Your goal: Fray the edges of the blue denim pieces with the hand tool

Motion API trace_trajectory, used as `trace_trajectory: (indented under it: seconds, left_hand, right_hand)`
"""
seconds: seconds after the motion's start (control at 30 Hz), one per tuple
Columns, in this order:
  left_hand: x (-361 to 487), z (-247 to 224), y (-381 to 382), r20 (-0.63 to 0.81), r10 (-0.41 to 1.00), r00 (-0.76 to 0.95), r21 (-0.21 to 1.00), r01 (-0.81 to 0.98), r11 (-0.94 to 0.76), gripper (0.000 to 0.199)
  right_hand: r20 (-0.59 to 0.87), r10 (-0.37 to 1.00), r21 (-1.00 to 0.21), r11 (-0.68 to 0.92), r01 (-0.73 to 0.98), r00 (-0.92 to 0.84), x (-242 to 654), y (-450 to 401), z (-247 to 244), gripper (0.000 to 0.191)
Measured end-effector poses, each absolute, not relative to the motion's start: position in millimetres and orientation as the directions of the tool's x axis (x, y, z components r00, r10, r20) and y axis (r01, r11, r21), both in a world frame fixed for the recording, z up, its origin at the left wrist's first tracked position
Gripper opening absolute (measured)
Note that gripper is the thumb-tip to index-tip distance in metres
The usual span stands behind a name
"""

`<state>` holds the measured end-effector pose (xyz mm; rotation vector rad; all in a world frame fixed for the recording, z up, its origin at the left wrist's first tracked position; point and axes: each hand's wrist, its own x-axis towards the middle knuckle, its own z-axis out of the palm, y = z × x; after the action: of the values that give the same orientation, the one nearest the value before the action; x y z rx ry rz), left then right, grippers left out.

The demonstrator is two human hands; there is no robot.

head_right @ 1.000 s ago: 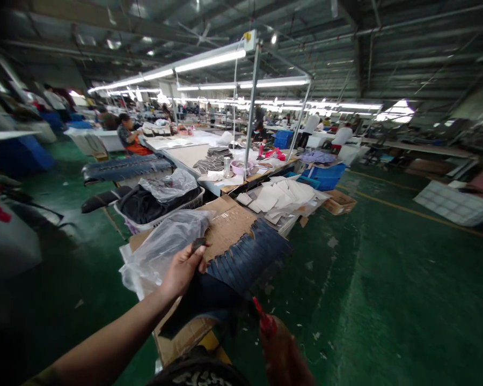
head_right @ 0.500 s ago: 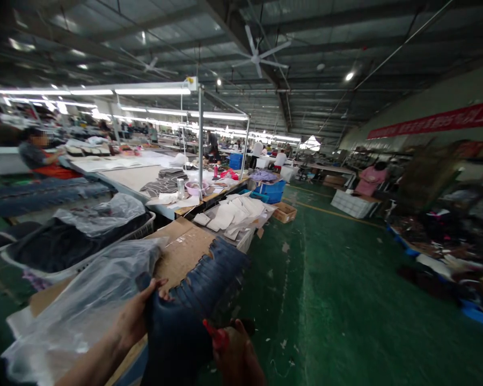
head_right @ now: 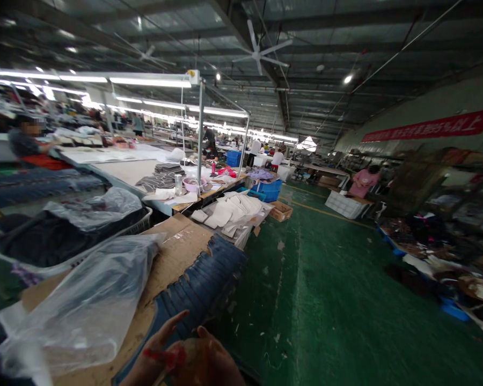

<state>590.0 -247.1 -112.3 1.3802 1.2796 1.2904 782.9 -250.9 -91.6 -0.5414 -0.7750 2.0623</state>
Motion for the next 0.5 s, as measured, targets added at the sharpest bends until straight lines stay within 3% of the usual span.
trace_trajectory:
  seconds: [0.07, 0.13, 0.3, 0.4, 0.5]
  left_hand:
    - [597.1, -85.2, -242.9, 0.073, 0.988, 0.139, 0.994, 0.067, -0.082, 0.04]
    - [603.6, -68.5, -237.5, -0.088, 0.941, 0.326, 0.995, -0.011, 0.097, 0.025]
    - [605.4, -62.2, -227.8, -0.249, 0.91, 0.333, 0.956, -0.067, 0.286, 0.036]
    - [596.1, -52.7, -235.5, -0.297, 0.898, 0.325, 0.913, -0.18, 0.367, 0.032]
    - [584.2, -36.8, -249.1, -0.325, 0.874, 0.361, 0.809, -0.373, 0.455, 0.028]
  right_hand:
    - [-0.126, 0.816, -0.66, -0.493, -0.566, -0.564, 782.1, -258.2, -92.9, 0.059]
    - [-0.153, 0.801, -0.625, -0.532, -0.571, -0.579, 782.2, -263.7, -90.9, 0.059]
    - [-0.244, 0.815, -0.581, -0.557, -0.594, -0.526, 785.2, -271.5, -65.5, 0.052]
    - [-0.308, 0.897, -0.665, -0.442, -0.602, -0.318, 793.4, -279.3, -42.2, 0.04]
    - [-0.26, 0.959, -0.863, -0.282, -0.42, -0.11, 810.5, -288.3, -28.0, 0.033]
